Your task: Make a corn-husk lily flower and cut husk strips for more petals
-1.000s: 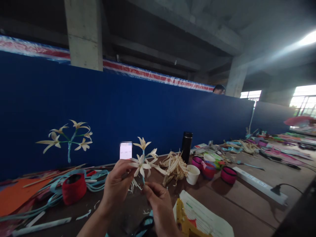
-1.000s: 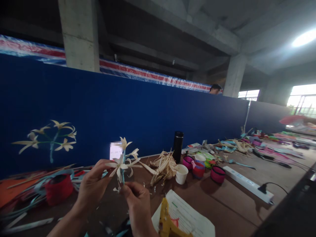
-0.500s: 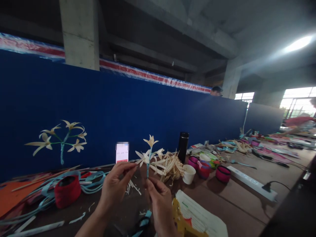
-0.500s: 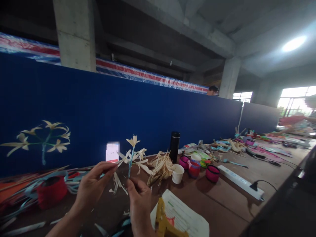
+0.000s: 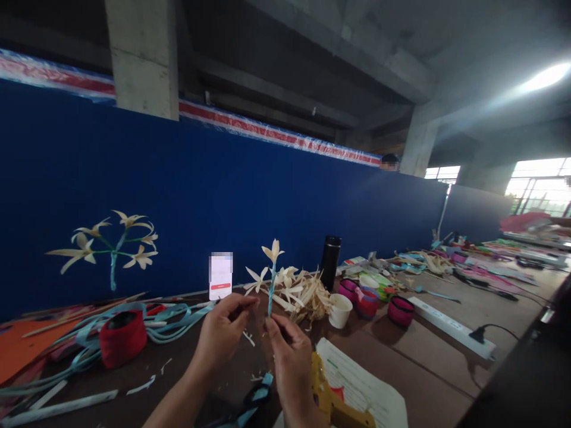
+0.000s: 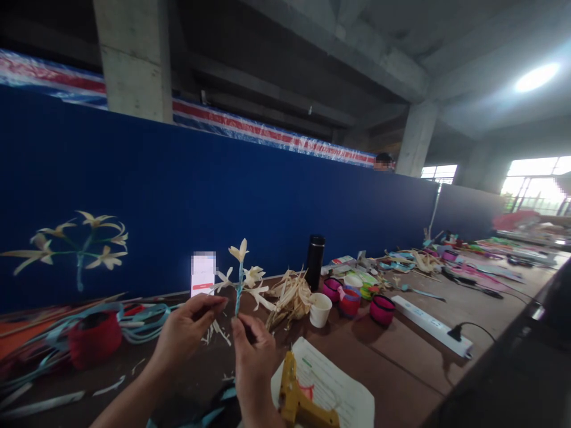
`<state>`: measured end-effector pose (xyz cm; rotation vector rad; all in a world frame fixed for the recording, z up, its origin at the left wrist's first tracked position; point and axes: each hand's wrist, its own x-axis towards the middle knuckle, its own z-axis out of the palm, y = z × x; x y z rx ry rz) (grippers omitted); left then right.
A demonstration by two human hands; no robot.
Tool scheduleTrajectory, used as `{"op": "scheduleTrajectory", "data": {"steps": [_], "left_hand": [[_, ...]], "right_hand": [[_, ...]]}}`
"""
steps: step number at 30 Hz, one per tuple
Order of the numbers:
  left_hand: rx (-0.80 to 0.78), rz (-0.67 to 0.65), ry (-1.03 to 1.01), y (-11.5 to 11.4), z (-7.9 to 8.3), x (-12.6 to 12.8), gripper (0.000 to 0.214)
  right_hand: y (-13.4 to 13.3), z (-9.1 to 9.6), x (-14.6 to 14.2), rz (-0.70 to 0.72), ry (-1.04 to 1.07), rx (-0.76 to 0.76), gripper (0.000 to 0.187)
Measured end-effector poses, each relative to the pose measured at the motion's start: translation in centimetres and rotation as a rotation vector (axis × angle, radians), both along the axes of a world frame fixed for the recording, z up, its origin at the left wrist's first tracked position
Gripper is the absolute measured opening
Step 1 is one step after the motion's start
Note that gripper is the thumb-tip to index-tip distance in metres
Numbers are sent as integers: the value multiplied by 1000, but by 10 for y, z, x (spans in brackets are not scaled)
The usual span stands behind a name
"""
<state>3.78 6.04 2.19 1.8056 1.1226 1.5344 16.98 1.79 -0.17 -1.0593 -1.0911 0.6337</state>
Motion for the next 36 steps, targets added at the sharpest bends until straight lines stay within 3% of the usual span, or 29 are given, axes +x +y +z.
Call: {"op": "scheduleTrajectory", "data": {"steps": [9,18,36], "left_hand": [[-203,-191,-98,-8,7,9,29],[-182,-157,-132,-5,3,12,27],[-207,-209,-242,-2,1,16,29]], "right_hand": [[4,-7,0,-22,-50,40,24],[2,-4,-1,-5,-84,-10,26],[2,-5,2,-14,-96,-104,37]]}}
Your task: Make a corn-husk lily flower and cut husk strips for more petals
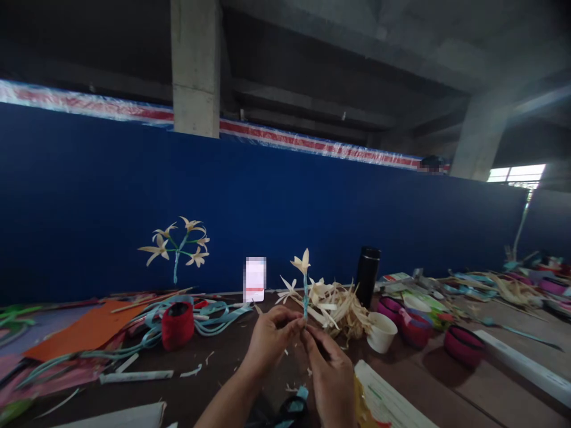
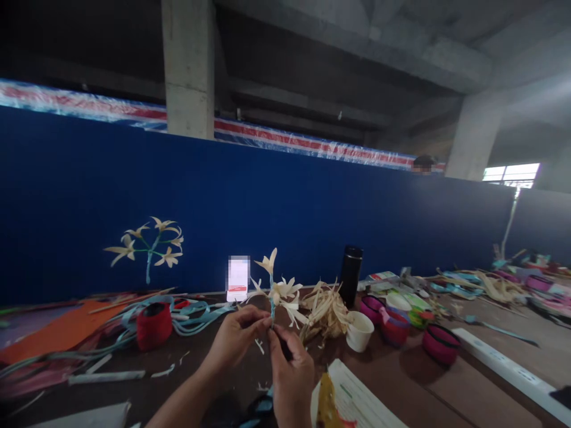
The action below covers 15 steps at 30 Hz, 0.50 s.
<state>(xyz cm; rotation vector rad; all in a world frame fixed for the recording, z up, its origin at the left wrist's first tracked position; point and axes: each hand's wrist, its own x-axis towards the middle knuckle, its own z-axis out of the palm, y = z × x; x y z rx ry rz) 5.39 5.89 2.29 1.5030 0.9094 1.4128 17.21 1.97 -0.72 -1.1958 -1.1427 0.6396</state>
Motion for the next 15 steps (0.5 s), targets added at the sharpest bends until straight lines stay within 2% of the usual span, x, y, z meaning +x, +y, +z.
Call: {"op": "scheduleTrajectory", "data": {"steps": [8,15], "left_hand": [[-8,-34,-45,1,-4,0,26],[-18,-33,-36,-1,-2,0,23]], "right_hand": [[0,2,1,-19,-30,58,34],[0,-1,2,-26,-50,30,36]]}}
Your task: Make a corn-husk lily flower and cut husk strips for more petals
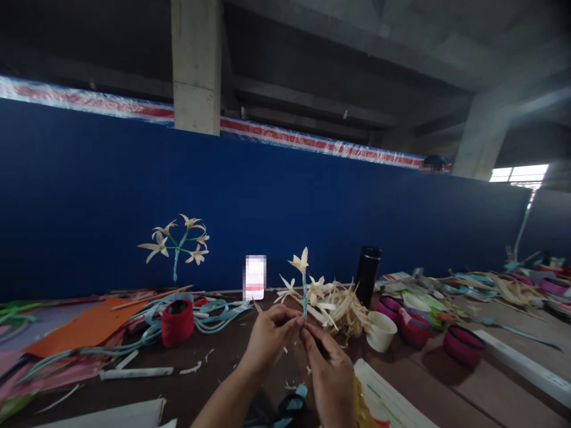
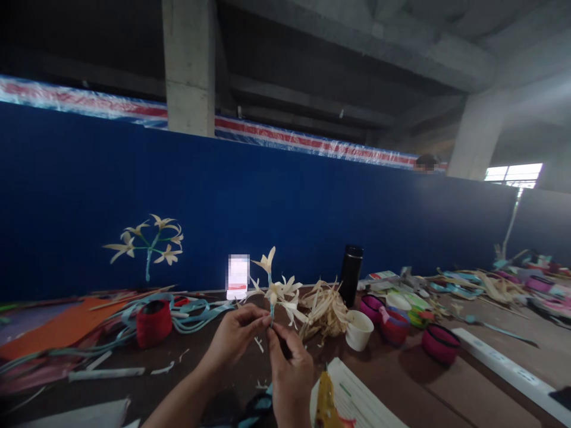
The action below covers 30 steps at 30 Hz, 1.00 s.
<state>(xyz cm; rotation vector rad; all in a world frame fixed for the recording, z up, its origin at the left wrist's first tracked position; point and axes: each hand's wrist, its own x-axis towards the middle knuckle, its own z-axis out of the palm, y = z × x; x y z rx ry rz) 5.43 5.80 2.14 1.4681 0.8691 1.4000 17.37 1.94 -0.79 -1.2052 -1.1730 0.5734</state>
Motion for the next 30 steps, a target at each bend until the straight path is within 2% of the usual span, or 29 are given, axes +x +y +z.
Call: {"op": "scheduleTrajectory", "data": {"steps": [9,16,24,30], "left_hand": [[-91,-20,-61,-2,6,0,30],[-194,-67,-86,-4,10,-4,37],[-281,-95,-263,1,4,-9,36],[-241,-145,-362,6,-3,-13,29]], "right_hand": [[2,-3,-1,63,-1,67,30],[3,-3,-3,62,-37,61,30],[2,-5,-3,63,-66,73,26],[-5,4,-7,56,-121,172,19]]}}
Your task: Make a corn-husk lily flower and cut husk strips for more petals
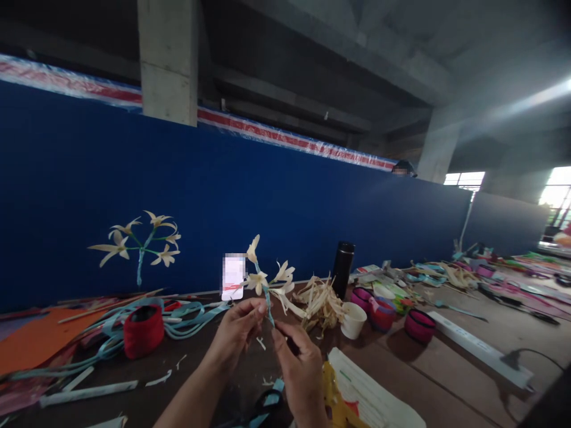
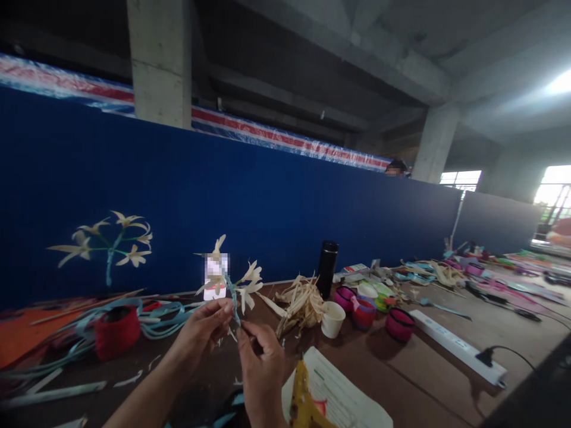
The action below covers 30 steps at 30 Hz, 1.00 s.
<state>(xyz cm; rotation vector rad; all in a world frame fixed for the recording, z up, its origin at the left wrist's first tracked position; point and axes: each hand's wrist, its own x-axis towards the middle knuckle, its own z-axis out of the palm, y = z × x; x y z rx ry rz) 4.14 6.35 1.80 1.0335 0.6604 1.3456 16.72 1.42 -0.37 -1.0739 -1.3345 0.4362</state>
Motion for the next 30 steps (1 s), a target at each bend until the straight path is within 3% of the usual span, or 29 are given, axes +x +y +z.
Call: {"op": "scheduleTrajectory", "data": {"steps": [6,12,17,23,30], "left_hand": [[1,-64,-96,2,-2,-2,25],[28,-35,-16,2,-2,-2,27],[41,66,88,1,1,0,34],[123,387,211,-9,11,5,35],[15,352,157,-11,17,6,44]], "right_hand": [[-4,4,-2,-22,-18,-11,19],[-3,4,-2,-22,-9,-19,19],[-4,5,-2,-46,4,-17,19],[-1,1,-2,-70,38,-55,20],[-3,4,-6,-3,36,-74,21]]}}
